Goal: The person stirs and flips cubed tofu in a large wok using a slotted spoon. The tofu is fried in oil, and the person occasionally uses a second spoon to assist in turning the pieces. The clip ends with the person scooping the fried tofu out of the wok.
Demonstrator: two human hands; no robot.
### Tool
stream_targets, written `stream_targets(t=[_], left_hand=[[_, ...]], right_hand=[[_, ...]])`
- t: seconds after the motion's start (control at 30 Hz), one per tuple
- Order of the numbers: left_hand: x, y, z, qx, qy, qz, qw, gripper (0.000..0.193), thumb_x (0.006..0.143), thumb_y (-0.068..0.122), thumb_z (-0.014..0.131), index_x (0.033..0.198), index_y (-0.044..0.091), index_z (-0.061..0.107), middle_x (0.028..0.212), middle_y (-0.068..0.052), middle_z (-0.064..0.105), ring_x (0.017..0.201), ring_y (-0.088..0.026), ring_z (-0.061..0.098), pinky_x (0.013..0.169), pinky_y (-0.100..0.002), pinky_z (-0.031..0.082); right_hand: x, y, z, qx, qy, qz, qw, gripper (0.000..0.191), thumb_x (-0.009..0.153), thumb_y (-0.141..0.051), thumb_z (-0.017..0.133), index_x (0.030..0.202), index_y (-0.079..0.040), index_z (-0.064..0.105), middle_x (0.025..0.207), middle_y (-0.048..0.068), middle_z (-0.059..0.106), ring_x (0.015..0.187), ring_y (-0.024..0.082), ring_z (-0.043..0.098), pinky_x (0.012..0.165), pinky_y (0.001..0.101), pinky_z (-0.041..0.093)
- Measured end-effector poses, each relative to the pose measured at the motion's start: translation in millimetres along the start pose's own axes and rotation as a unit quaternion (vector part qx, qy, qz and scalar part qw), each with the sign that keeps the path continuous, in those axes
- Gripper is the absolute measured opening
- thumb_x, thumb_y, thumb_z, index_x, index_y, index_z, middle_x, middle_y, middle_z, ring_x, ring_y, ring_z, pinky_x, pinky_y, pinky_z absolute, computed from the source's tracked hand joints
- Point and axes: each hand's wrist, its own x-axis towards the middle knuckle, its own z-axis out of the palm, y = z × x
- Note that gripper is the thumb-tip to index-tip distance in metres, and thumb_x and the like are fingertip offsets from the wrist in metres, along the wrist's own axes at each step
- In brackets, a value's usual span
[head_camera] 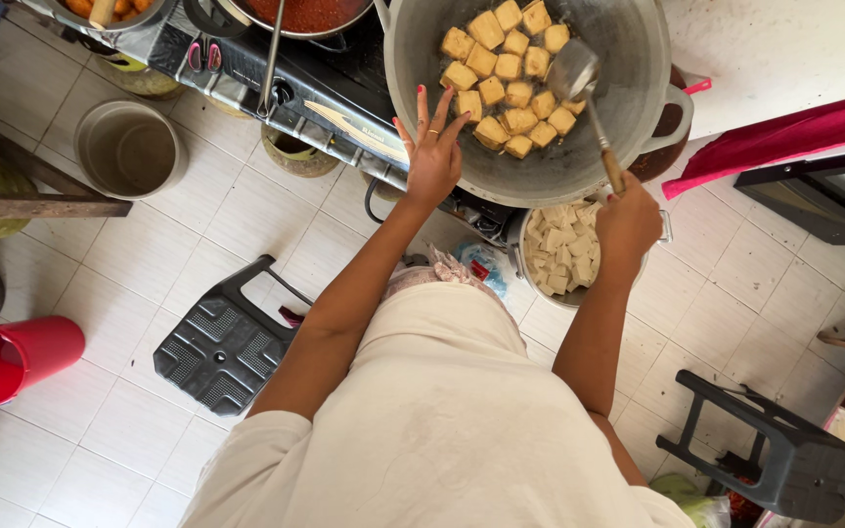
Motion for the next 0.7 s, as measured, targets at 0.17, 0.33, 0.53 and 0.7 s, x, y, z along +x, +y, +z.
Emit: stream_targets(t=[0.17, 0.33, 0.53, 0.7], left_hand=[[-1.3, -0.9, 0.7, 0.002, -0.005, 0.002, 1.000, 0.047, 0.092, -0.005, 0.058, 0.133, 0.015, 0.069, 0.169, -0.004, 0.029, 0.160, -0.039, 0.006, 0.114, -0.083, -0.004], [-1.2, 3.6, 4.1, -0.007, -0.018, 0.002, 1.000, 0.049, 0.093, -0.005, 0.057, 0.135, 0.017, 0.068, 0.169, -0.003, 0.029, 0.160, -0.038, 0.007, 0.114, -0.084, -0.004], [-1.8, 6.8, 6.5, -0.015, -0.027, 0.010, 0.999, 0.049, 0.093, -0.005, 0.056, 0.135, 0.016, 0.068, 0.169, -0.004, 0.029, 0.159, -0.039, 0.006, 0.112, -0.085, -0.004], [-3.8, 9.9, 8.8, -0.012, -0.024, 0.017, 1.000, 0.048, 0.094, -0.004, 0.055, 0.136, 0.016, 0.068, 0.169, -0.003, 0.029, 0.160, -0.037, 0.007, 0.113, -0.085, -0.004]], right_hand=[[2.5, 10.7, -19.8, 0.000, 0.040, 0.026, 0.999, 0.043, 0.090, 0.000, 0.066, 0.131, -0.014, 0.069, 0.090, 0.009, 0.076, 0.078, 0.025, 0.074, 0.065, 0.0419, 0.056], [-0.1, 21.2, -25.1, -0.059, 0.066, 0.006, 0.996, 0.034, 0.086, 0.000, 0.069, 0.117, -0.011, 0.074, 0.087, 0.009, 0.076, 0.081, 0.029, 0.073, 0.070, 0.0445, 0.055], [-8.1, 13.5, -17.1, -0.025, 0.022, 0.015, 0.999, 0.036, 0.088, -0.003, 0.069, 0.122, -0.013, 0.074, 0.093, 0.012, 0.076, 0.088, 0.034, 0.072, 0.075, 0.0474, 0.054], [-15.0, 17.7, -28.0, 0.015, 0.014, 0.011, 1.000, 0.038, 0.091, -0.009, 0.070, 0.128, -0.017, 0.073, 0.103, 0.015, 0.075, 0.092, 0.036, 0.071, 0.079, 0.0480, 0.054]])
